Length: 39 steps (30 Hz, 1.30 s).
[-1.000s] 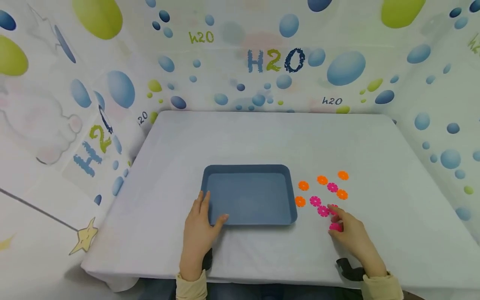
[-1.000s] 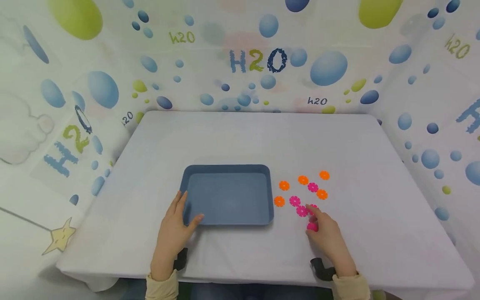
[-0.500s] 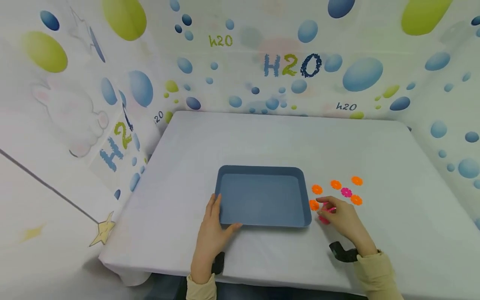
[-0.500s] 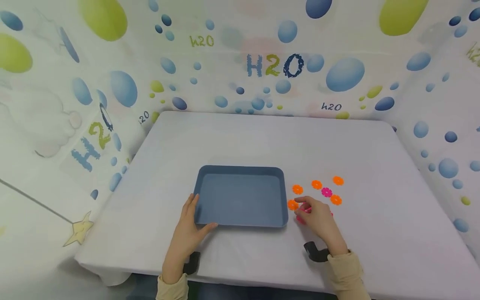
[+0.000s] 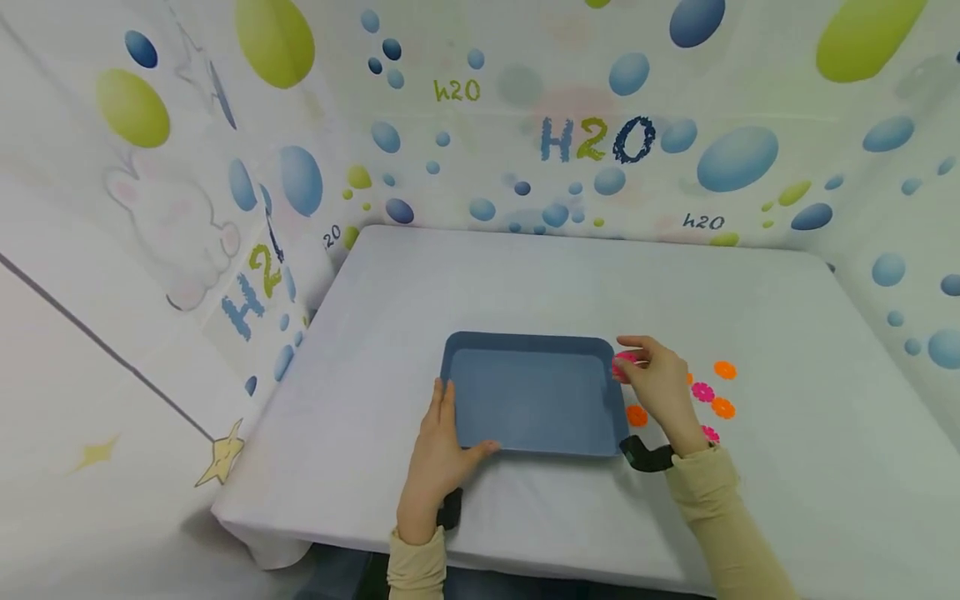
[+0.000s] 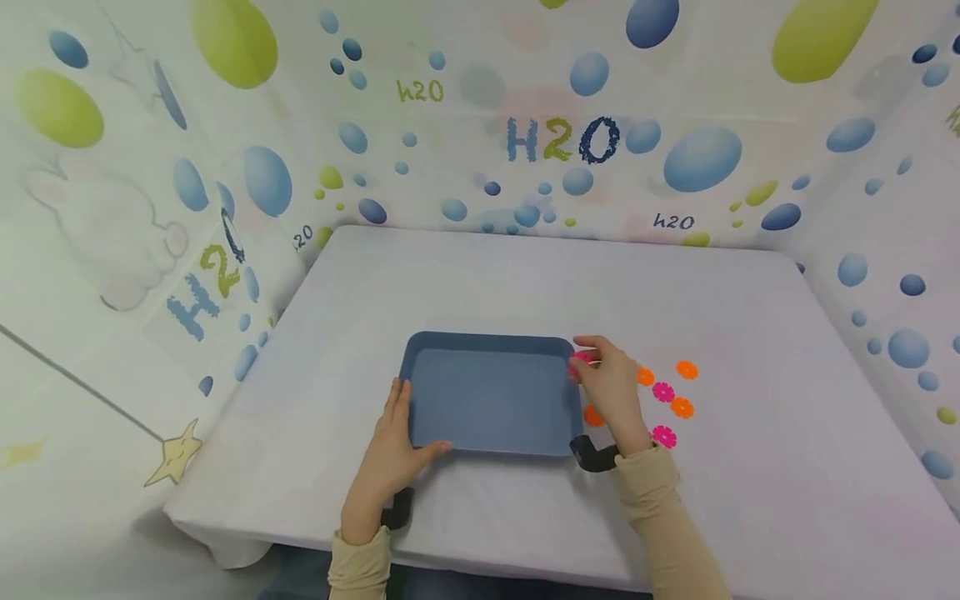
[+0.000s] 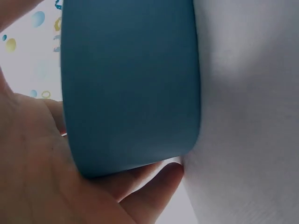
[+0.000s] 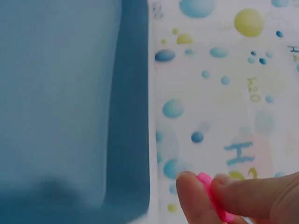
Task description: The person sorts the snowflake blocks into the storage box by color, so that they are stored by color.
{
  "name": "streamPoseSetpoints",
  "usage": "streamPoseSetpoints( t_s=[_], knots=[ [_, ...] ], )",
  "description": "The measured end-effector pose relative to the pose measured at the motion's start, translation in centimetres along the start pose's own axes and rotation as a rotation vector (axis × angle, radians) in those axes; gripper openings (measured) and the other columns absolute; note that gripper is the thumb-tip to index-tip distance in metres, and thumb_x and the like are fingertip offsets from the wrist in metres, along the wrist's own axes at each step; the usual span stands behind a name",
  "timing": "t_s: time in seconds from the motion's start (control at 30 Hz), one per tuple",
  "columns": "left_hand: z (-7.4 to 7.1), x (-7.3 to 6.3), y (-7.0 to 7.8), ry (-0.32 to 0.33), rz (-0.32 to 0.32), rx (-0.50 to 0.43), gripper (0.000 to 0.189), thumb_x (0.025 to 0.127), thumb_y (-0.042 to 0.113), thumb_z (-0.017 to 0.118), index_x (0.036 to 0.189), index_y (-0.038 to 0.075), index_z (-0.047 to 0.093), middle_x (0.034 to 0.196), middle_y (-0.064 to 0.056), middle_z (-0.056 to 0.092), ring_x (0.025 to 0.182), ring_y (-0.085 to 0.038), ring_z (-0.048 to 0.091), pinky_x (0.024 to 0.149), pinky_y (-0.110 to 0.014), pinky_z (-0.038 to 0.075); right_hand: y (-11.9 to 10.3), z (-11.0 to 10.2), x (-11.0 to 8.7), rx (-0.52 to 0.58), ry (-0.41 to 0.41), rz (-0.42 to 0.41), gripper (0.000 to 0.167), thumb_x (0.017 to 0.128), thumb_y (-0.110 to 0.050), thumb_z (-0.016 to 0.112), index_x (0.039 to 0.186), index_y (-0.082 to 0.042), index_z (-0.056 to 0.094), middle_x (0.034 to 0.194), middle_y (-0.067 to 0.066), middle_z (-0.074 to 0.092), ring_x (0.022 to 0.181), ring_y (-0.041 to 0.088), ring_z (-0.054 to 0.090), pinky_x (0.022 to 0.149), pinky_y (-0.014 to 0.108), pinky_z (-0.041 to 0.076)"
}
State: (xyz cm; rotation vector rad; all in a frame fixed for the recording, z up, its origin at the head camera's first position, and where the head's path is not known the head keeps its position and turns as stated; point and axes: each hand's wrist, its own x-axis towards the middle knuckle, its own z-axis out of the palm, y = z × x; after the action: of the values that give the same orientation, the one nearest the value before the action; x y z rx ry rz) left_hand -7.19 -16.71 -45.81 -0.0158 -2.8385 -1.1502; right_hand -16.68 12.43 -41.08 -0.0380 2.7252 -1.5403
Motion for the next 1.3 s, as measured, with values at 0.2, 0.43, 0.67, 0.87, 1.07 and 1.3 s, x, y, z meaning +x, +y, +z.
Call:
streamPoseSetpoints(
  t_s=[0.2, 0.43, 0.67, 0.87, 1.07, 1.3],
  knots=[
    [-0.2, 0.2, 0.2, -0.022, -0.033, -0.045, 0.113, 0.075, 0.039, 0.082, 0.154, -0.003, 0.012, 0.162, -0.023, 0.007, 0.146, -0.046, 0.02, 0.113, -0.059, 0.028, -2.6, 4.7, 2.4, 0.102, -0.202, 0.023, 0.039, 0.096, 0.002, 0.051, 0.135, -0.001, 0.054, 0.119, 0.028, 0.064, 0.098, 0.033, 0.071, 0.077, 0.034, 0.059],
    [-0.1, 0.9, 0.4, -0.064, -0.068, -0.082, 0.114, 0.074, 0.035, 0.083, 0.155, 0.0, 0.011, 0.163, -0.02, 0.009, 0.145, -0.045, 0.023, 0.111, -0.06, 0.03, -4.8, 12.1, 4.4, 0.24, -0.392, 0.131, 0.04, 0.095, 0.005, 0.053, 0.135, 0.001, 0.053, 0.127, 0.029, 0.059, 0.099, 0.031, 0.07, 0.08, 0.032, 0.058],
    [-0.1, 0.7, 0.9, -0.084, -0.079, -0.083, 0.115, 0.073, 0.039, 0.084, 0.155, 0.003, 0.012, 0.163, -0.017, 0.01, 0.145, -0.043, 0.025, 0.109, -0.059, 0.032, -5.5, 16.5, 5.3, 0.276, -0.3, 0.201, 0.024, 0.09, 0.001, 0.062, 0.113, 0.01, 0.061, 0.104, 0.029, 0.069, 0.079, 0.026, 0.074, 0.066, 0.028, 0.059],
    [-0.3, 0.5, 0.9, -0.064, -0.068, -0.065, 0.114, 0.073, 0.039, 0.084, 0.155, 0.002, 0.014, 0.162, -0.02, 0.012, 0.144, -0.043, 0.027, 0.109, -0.058, 0.034, -6.0, 18.3, 5.2, 0.314, -0.213, 0.199, 0.018, 0.087, -0.001, 0.068, 0.099, 0.009, 0.059, 0.087, 0.028, 0.072, 0.057, 0.017, 0.071, 0.056, 0.026, 0.058],
    [-0.5, 0.6, 0.9, -0.066, -0.073, -0.05, 0.115, 0.072, 0.041, 0.084, 0.155, 0.002, 0.014, 0.162, -0.019, 0.012, 0.144, -0.043, 0.027, 0.108, -0.059, 0.035, -5.2, 17.8, 4.9, 0.325, -0.186, 0.176, 0.019, 0.086, -0.006, 0.071, 0.091, 0.003, 0.055, 0.082, 0.026, 0.072, 0.051, 0.013, 0.067, 0.053, 0.027, 0.057],
    [-0.4, 0.7, 1.1, -0.055, -0.106, -0.066, 0.115, 0.072, 0.038, 0.085, 0.155, 0.003, 0.014, 0.163, -0.017, 0.013, 0.143, -0.044, 0.028, 0.108, -0.059, 0.035, -4.7, 12.9, 4.5, 0.391, -0.161, 0.137, 0.025, 0.091, -0.014, 0.068, 0.108, 0.002, 0.058, 0.103, 0.023, 0.07, 0.084, 0.025, 0.073, 0.077, 0.035, 0.059]
  ],
)
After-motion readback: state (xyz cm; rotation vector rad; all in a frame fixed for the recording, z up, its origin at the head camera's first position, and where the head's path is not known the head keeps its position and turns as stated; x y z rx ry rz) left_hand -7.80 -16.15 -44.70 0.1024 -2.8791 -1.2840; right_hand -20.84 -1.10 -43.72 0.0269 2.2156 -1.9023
